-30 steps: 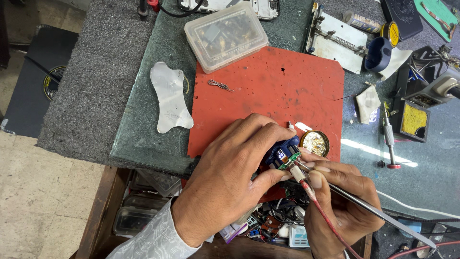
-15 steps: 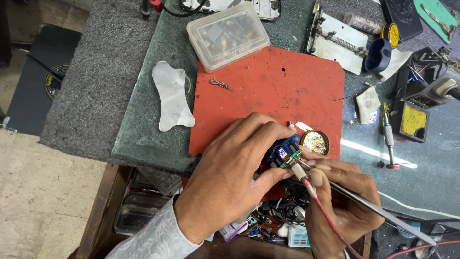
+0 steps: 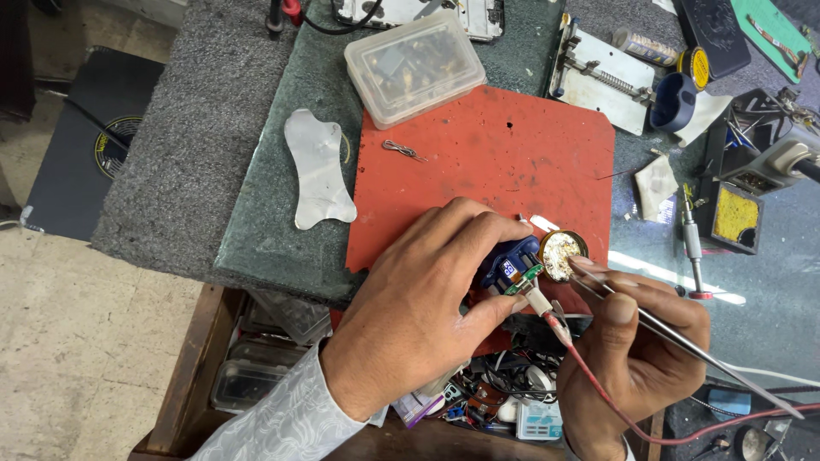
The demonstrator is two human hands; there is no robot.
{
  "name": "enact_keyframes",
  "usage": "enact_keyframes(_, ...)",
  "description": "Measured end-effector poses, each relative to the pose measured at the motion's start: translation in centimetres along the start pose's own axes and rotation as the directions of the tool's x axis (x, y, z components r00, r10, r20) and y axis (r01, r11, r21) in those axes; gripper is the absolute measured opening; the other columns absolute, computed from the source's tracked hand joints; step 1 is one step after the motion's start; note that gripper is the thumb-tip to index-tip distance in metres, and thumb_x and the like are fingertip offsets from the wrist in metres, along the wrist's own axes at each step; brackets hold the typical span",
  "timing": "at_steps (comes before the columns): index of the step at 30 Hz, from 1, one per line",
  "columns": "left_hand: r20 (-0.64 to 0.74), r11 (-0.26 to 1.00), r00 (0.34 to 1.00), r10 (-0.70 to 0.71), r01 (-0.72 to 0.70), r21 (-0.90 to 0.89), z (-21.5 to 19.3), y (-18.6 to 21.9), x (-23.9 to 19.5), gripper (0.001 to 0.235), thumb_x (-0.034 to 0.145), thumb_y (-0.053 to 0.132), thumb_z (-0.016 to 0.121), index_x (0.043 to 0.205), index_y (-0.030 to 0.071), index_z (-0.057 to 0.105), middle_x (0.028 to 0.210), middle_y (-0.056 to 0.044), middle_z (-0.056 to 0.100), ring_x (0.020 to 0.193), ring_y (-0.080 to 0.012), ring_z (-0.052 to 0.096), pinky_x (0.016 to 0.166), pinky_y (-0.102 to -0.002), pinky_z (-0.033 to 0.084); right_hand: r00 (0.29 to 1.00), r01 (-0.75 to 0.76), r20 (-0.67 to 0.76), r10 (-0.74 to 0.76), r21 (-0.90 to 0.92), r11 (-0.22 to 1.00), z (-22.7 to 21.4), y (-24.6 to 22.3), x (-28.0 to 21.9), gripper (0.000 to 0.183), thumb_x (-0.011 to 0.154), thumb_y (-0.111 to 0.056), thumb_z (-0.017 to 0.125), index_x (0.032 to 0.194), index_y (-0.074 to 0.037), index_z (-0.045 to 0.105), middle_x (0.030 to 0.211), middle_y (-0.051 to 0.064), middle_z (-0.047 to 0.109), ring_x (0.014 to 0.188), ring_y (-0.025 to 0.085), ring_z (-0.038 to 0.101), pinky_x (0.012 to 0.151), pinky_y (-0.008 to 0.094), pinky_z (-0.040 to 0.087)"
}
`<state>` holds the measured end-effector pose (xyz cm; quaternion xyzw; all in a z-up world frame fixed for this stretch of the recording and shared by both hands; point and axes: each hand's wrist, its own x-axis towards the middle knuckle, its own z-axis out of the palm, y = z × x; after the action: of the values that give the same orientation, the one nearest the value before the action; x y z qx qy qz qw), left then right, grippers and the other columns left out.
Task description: The person repairs a small blue electronic device by connecting wires, using tweezers to adjust components, and applying solder with a soldering iron. They handle a USB cable, tweezers, and a soldering iron while working on the circuit board.
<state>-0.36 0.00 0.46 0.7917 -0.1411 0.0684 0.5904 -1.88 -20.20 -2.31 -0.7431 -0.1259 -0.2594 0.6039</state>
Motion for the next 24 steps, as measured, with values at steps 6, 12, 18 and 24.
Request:
enact_keyframes(6,-0.017,1.000,1.000,0.011,-0.011,0.003,0.09,-0.06,-0.07,0.047,0.085,0.024,0.081,0.125,0.009,0.061,0.114,-0.007,0.062,0.110,-0.0273,0.065,0.093,-0.042,0.053,0.999,0.031,-0.016,-0.031,-0.020,0.999,-0.09,0.38,-0.23,0.025,0.121,-0.018,0.068,0.115,0.001,0.053,0.108,0.018,0.069,0.104,0.025,0.076,0.095,0.035,0.065)
enact_keyframes(12,-0.010,1.000,1.000,0.015,-0.015,-0.003,0.12,-0.12,-0.03,0.047,0.086,0.025,0.080,0.125,0.008,0.061,0.113,-0.007,0.062,0.108,-0.0266,0.065,0.092,-0.042,0.053,1.000,0.025,-0.016,-0.025,-0.027,0.999,-0.29,0.46,-0.14,0.025,0.119,-0.018,0.068,0.114,0.001,0.053,0.107,0.018,0.070,0.104,0.025,0.076,0.095,0.035,0.066)
enact_keyframes(18,-0.012,1.000,1.000,0.019,-0.019,0.003,0.11,-0.13,-0.06,0.046,0.086,0.025,0.080,0.124,0.008,0.061,0.113,-0.007,0.062,0.109,-0.0267,0.065,0.093,-0.042,0.053,1.000,0.010,-0.024,-0.010,-0.003,1.000,0.16,0.06,0.14,0.026,0.118,-0.019,0.069,0.115,0.001,0.052,0.106,0.018,0.069,0.103,0.025,0.076,0.093,0.036,0.066)
enact_keyframes(24,0.003,1.000,1.000,0.010,-0.010,-0.003,0.12,-0.11,0.00,0.048,0.086,0.025,0.080,0.127,0.008,0.060,0.113,-0.007,0.061,0.109,-0.0263,0.065,0.093,-0.042,0.053,0.999,-0.023,-0.026,0.023,-0.021,1.000,0.45,-0.51,0.32,0.026,0.116,-0.019,0.069,0.114,0.001,0.052,0.104,0.018,0.070,0.101,0.024,0.076,0.090,0.035,0.067)
